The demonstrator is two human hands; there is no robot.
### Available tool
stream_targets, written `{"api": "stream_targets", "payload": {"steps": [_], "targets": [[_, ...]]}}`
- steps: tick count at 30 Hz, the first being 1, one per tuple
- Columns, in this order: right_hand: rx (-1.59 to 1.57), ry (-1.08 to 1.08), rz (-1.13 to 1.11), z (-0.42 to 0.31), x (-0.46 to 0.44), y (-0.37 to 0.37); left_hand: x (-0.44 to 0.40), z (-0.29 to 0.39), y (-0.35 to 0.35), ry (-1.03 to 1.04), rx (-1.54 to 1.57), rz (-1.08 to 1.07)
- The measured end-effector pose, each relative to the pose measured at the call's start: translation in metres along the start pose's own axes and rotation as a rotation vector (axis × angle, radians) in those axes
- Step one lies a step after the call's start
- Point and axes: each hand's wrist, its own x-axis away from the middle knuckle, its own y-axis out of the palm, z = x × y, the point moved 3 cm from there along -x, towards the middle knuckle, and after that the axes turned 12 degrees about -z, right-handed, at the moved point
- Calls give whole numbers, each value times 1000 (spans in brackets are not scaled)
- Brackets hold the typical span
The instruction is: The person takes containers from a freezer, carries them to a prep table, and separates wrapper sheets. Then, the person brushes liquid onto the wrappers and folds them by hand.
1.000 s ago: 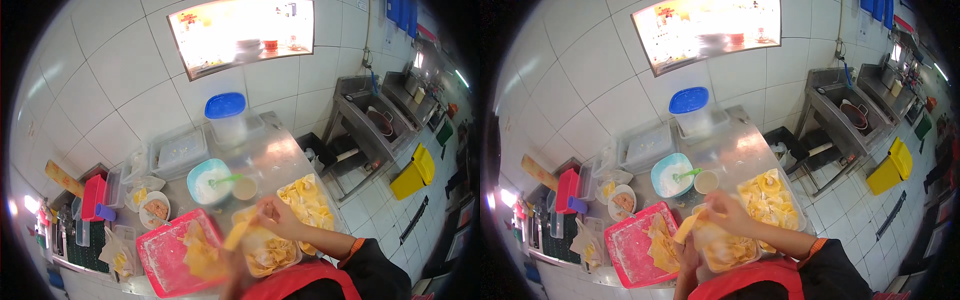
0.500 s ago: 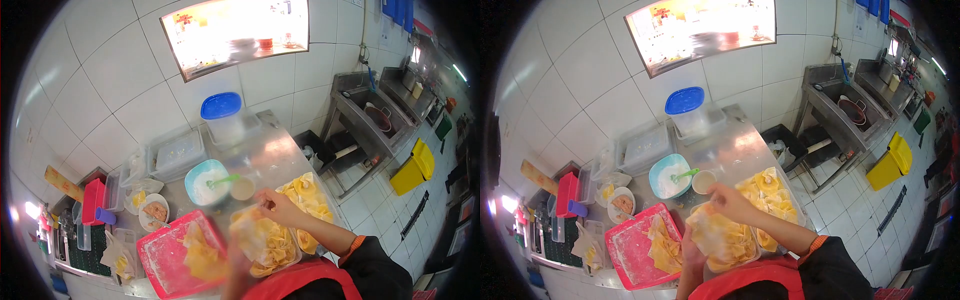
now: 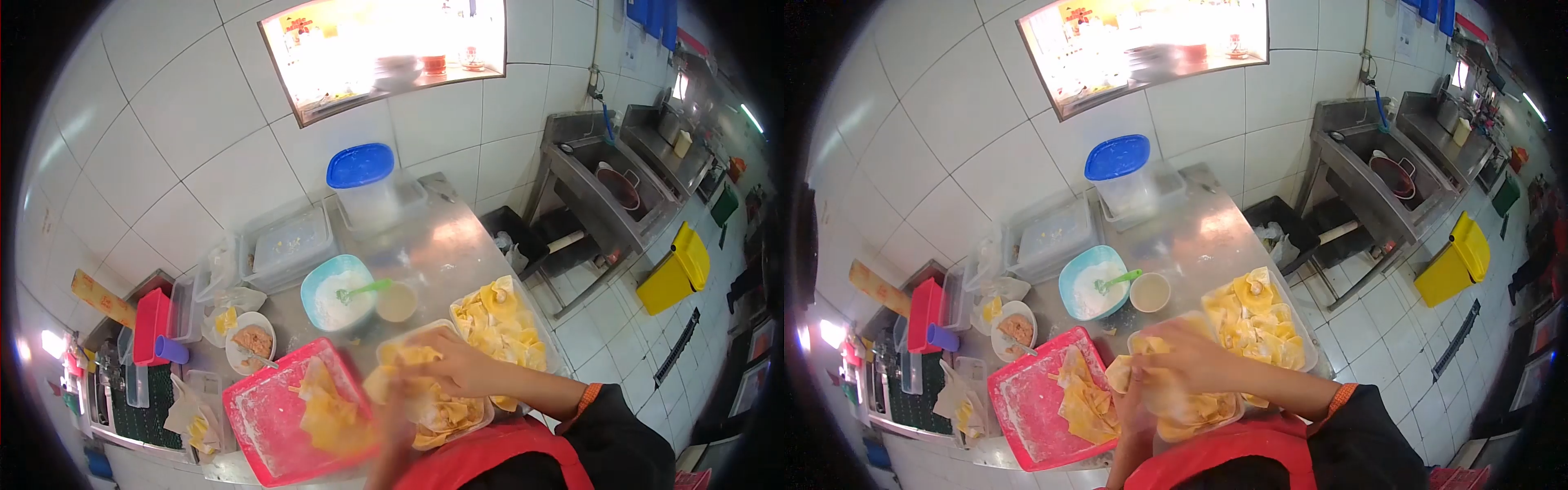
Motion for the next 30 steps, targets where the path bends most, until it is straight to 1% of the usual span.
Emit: {"api": "stream_targets", "payload": {"steps": [1, 3, 7, 9, 10, 12, 13, 15, 16, 18, 19, 21, 22, 24, 25, 27, 28, 30], "targets": [[1, 4, 0, 3, -1, 1, 2, 1, 3, -3, 1, -3], [348, -42, -18, 4, -4, 6, 5, 3, 4, -16, -124, 67], [266, 19, 52, 11, -6, 2, 5, -2, -5, -67, -223, 26], [358, -122, 5, 8, 1, 8, 6, 0, -4, -77, -306, -26], [355, -118, 6, 12, 4, 12, 8, 2, -3, -83, -307, -27], [250, 133, -67, 28, 9, 17, 8, 4, 3, -103, -332, -46], [256, 132, -63, 28, 13, 17, 7, 4, 4, -98, -332, -50], [-735, 126, 10, 30, 20, 20, 5, 5, 4, 16, -231, -17], [-737, 126, 9, 20, 19, 20, 5, 6, 3, 16, -231, -15], [-702, 347, -12, 3, 18, 21, 4, 4, 4, -24, 87, -48], [-700, 350, -7, 6, 21, 29, 4, 5, 6, -26, 86, -53], [-971, 347, 187, 20, 28, 45, 5, 8, 10, 10, 293, -69], [-972, 344, 191, 19, 28, 42, 5, 8, 9, 10, 289, -71], [-926, 353, 242, 15, 29, 31, 4, 6, 8, -19, 454, -122], [-927, 353, 245, 14, 28, 29, 3, 4, 6, -21, 452, -123], [-940, 297, 289, 13, 28, 22, 2, 0, 5, -62, 301, -189], [-940, 302, 294, 9, 25, 12, 2, -2, 2, -68, 301, -193], [-680, 333, 71, -6, 14, -8, 2, -5, -5, -120, -121, -165]]}}
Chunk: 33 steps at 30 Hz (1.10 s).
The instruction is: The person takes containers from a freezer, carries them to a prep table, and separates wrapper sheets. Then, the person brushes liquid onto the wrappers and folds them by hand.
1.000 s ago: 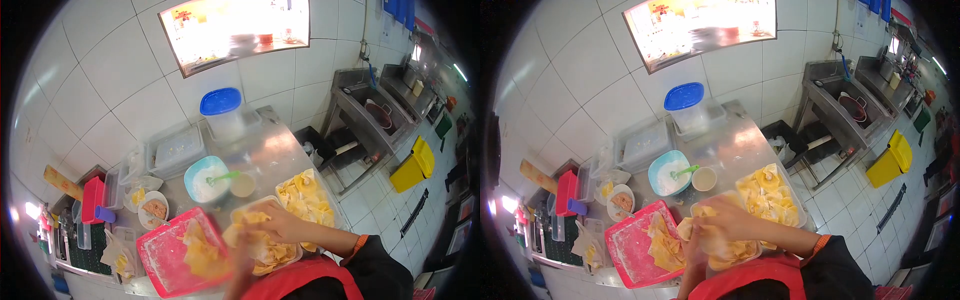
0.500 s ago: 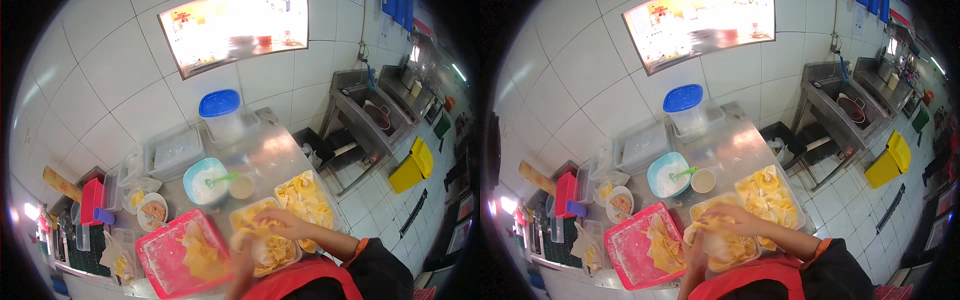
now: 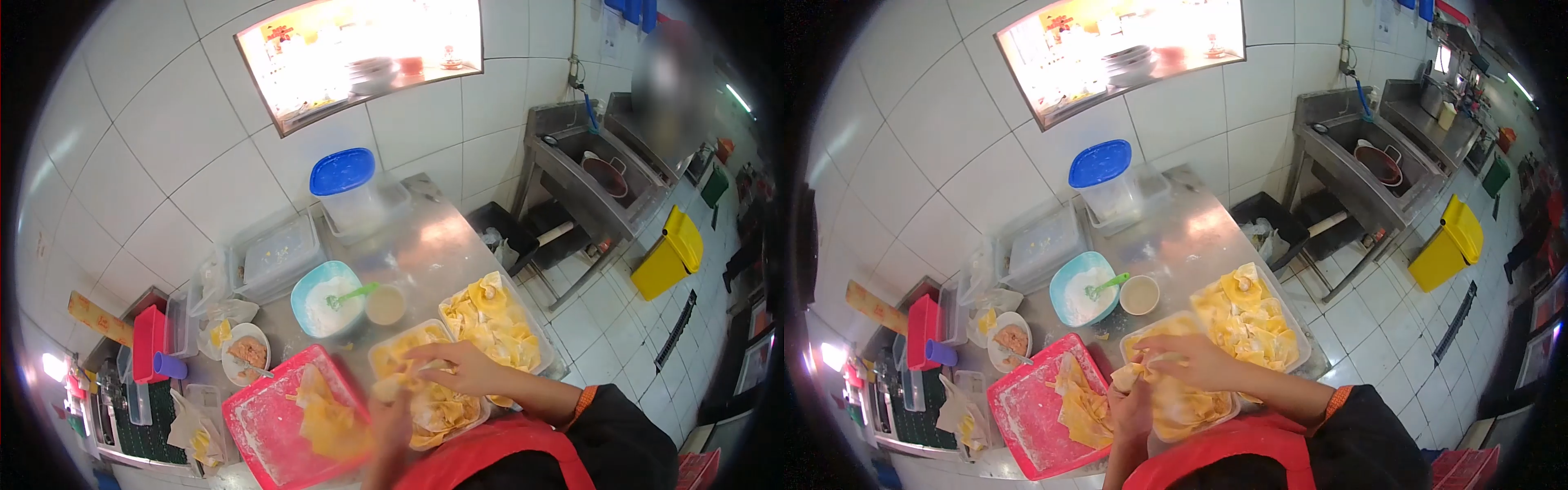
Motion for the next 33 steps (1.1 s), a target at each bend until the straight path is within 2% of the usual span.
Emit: {"api": "stream_targets", "payload": {"steps": [4, 6, 7, 9, 10, 12, 13, 15, 16, 17, 19, 20, 22, 23, 25, 26, 28, 29, 30, 32, 33], "targets": [[91, 13, -59, 0, -2, -4, -5, 5, 6, 57, -132, -22], [181, 123, -131, -5, 0, -4, -5, 6, 8, 135, -443, 35], [182, 132, -124, 2, 0, -4, -4, 3, 9, 130, -438, 26], [191, 200, -265, 30, 2, -1, -4, -3, 13, 89, -454, 4], [197, 209, -255, 35, 6, 0, -6, -5, 17, 90, -448, -10], [216, 27, -147, 37, 12, 1, -7, -10, 22, 159, -256, -23], [218, 32, -147, 43, 14, -4, -5, -11, 18, 157, -250, -25], [262, -111, 96, 54, 20, -23, 0, -12, 1, 69, -275, -128], [162, -19, 143, 62, 22, -37, 2, -7, -4, 67, -269, -124], [63, 72, 189, 72, 24, -54, 6, 5, -13, 110, -359, -6], [128, 104, 228, 102, 28, -91, 9, 21, -42, 231, -454, 134], [170, 201, 159, 108, 30, -107, 13, 26, -63, 306, -460, 156], [371, 344, 93, 129, 36, -128, 27, 38, -102, 278, -560, 402], [533, 384, 96, 139, 38, -134, 33, 44, -117, 273, -563, 426], [565, 353, 115, 152, 40, -136, 52, 53, -147, 22, -943, 563], [624, 369, 140, 150, 38, -134, 64, 52, -161, 1, -949, 611], [669, 420, 151, 140, 33, -130, 80, 29, -194, -209, -1185, 584], [660, 462, 145, 134, 29, -129, 87, 10, -215, -190, -1267, 555], [653, 441, 113, 128, 24, -126, 91, 2, -222, -207, -1266, 592], [916, 297, 213, 107, 21, -122, 85, -8, -215, -228, -1077, 474], [919, 324, 192, 99, 15, -119, 82, -6, -204, -233, -1078, 483]]}}
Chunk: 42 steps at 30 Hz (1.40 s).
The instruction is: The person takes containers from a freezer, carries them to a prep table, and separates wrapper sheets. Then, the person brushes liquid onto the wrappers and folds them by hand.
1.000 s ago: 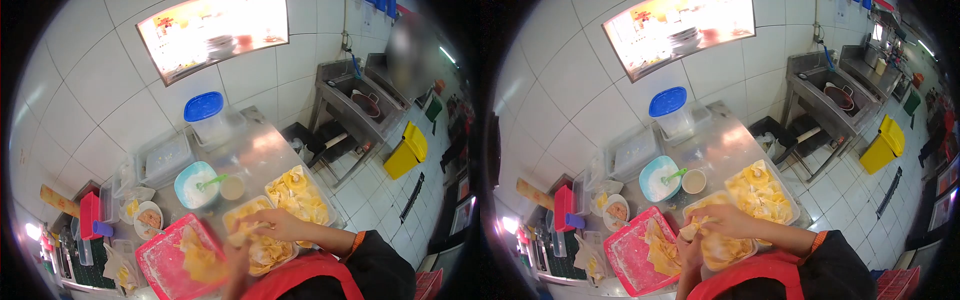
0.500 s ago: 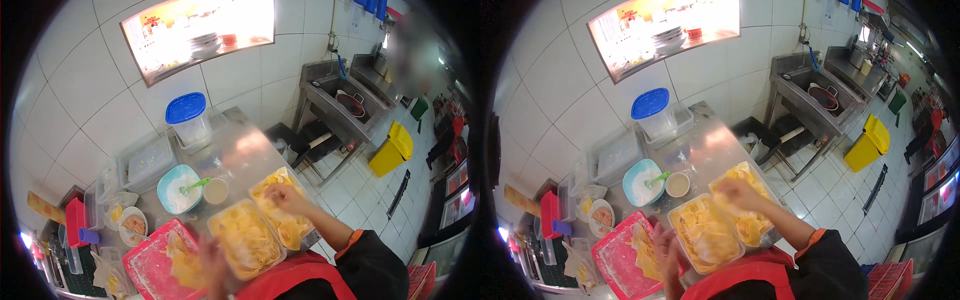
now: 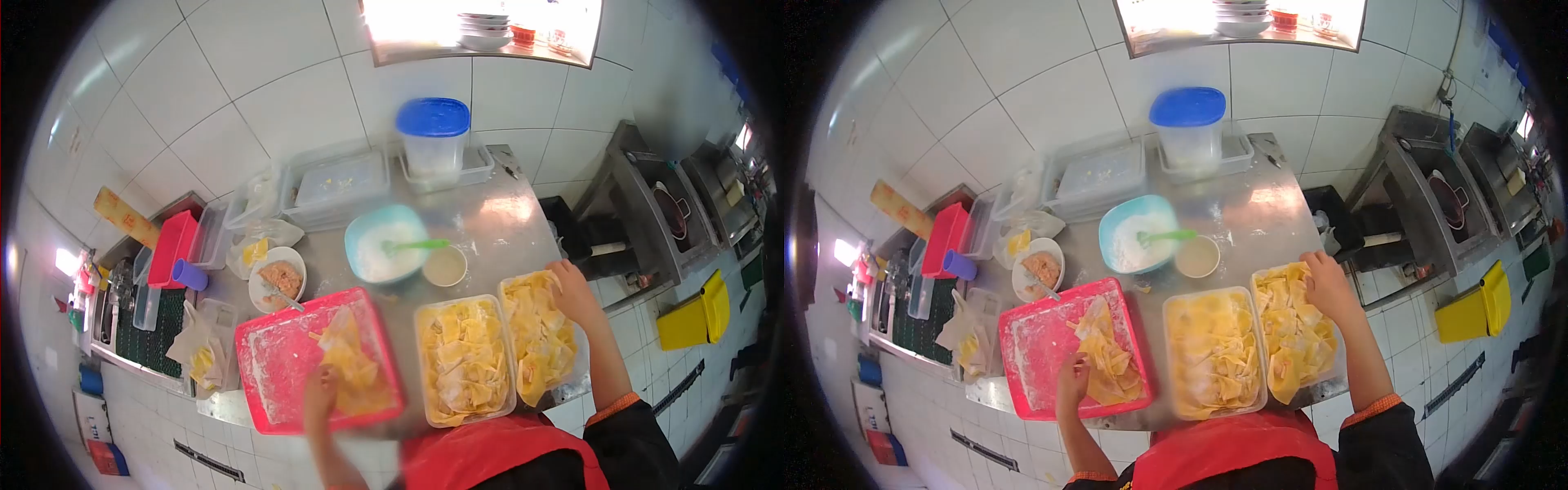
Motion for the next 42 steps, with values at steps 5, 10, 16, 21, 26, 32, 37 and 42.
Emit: {"api": "stream_targets", "payload": {"steps": [5, 10, 16, 21, 26, 32, 37, 42], "targets": [[-182, -177, -12, -67, -22, -1, 13, 53, 17, -247, -152, 33], [-317, -432, -148, -125, -30, 29, 7, 5, 22, -177, 147, 29], [-566, -642, -416, -212, 0, 69, 16, 83, 11, -39, 772, -60], [-614, -327, -635, -217, -1, 69, 15, 150, 17, 140, 1039, -145], [-1125, -378, -629, -199, -3, 32, -18, 113, 64, 137, 1619, -184], [-910, -224, -543, -168, -24, 52, -7, 146, 103, -98, 1950, -486], [-642, -190, -100, -128, -59, 85, -4, 154, 98, -205, 1533, -405], [177, -12, -179, -92, -88, 105, 6, 182, 48, 293, 948, -288]]}}
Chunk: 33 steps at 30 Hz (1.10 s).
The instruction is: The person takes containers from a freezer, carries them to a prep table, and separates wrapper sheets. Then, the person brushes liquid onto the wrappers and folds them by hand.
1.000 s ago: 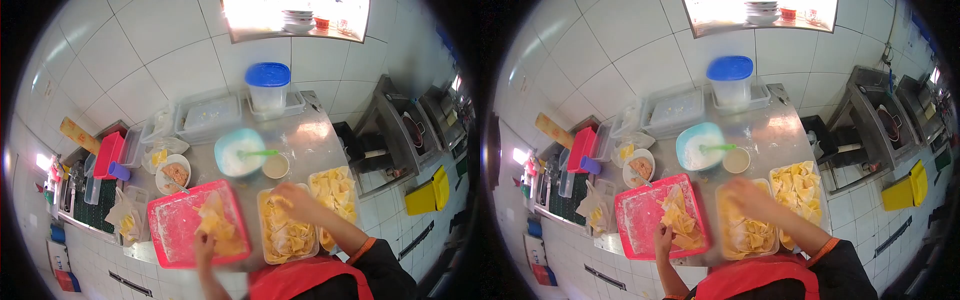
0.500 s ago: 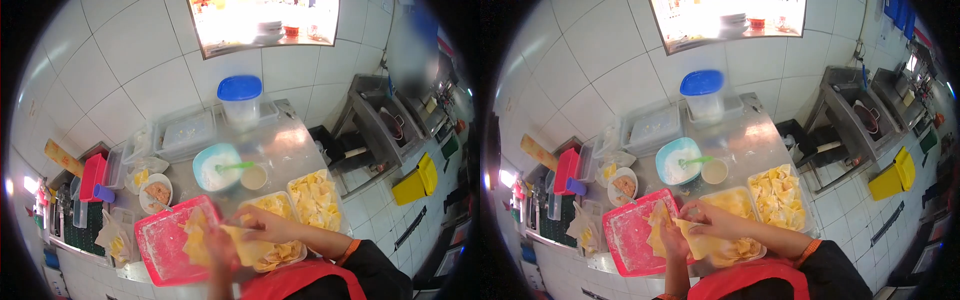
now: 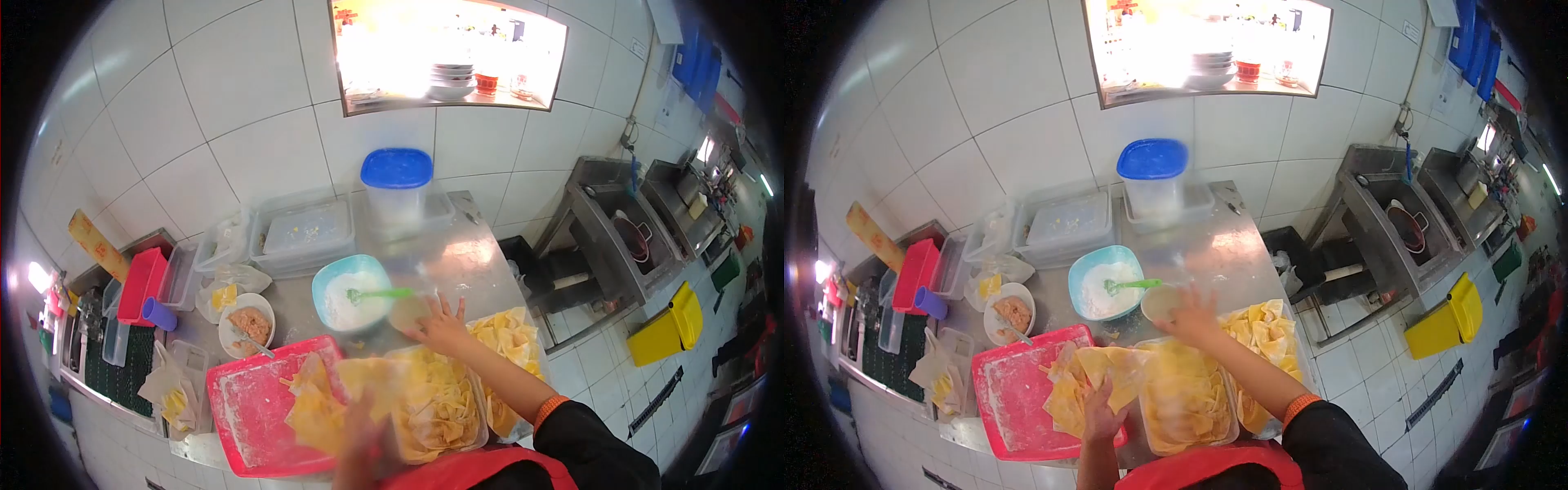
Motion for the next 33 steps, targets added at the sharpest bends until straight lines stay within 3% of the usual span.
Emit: {"api": "stream_targets", "payload": {"steps": [2, 4, 5, 7, 8, 10, 12, 14, 16, 18, 21, 28, 31, 33], "targets": [[-20, -5, -79, -1, -2, -4, 2, -1, -6, 79, -161, -20], [-40, -9, -165, -4, -3, -10, -1, -30, -12, -72, 756, -40], [-59, -3, -201, -5, -2, -13, -2, -37, -11, -72, 759, -32], [-81, 8, -238, -8, 5, -18, -4, -50, 1, -277, 896, 59], [-205, -32, -164, -10, 10, -25, -6, -47, 5, -278, 896, 56], [-323, -63, -83, -9, 22, -36, -8, -34, 18, -266, 1084, -69], [-712, -381, 78, -12, 43, -50, -11, -27, 22, -255, 1094, -71], [-759, -500, 31, -18, 67, -64, -12, -26, 23, -246, 1099, -66], [-809, -620, -14, -29, 89, -77, -12, -26, 22, -267, 555, -145], [-214, -659, 70, -41, 107, -85, -13, -32, 24, -277, 542, -151], [-75, -526, 62, -43, 110, -79, -11, -35, 29, -297, 477, -168], [-120, -550, 130, -43, 123, -79, -2, -13, 41, -193, 353, -157], [-218, -436, 131, -35, 119, -69, -2, -16, 38, -149, 401, -124], [-890, -354, -82, -35, 123, -60, -3, -18, 39, -69, 370, -69]]}}
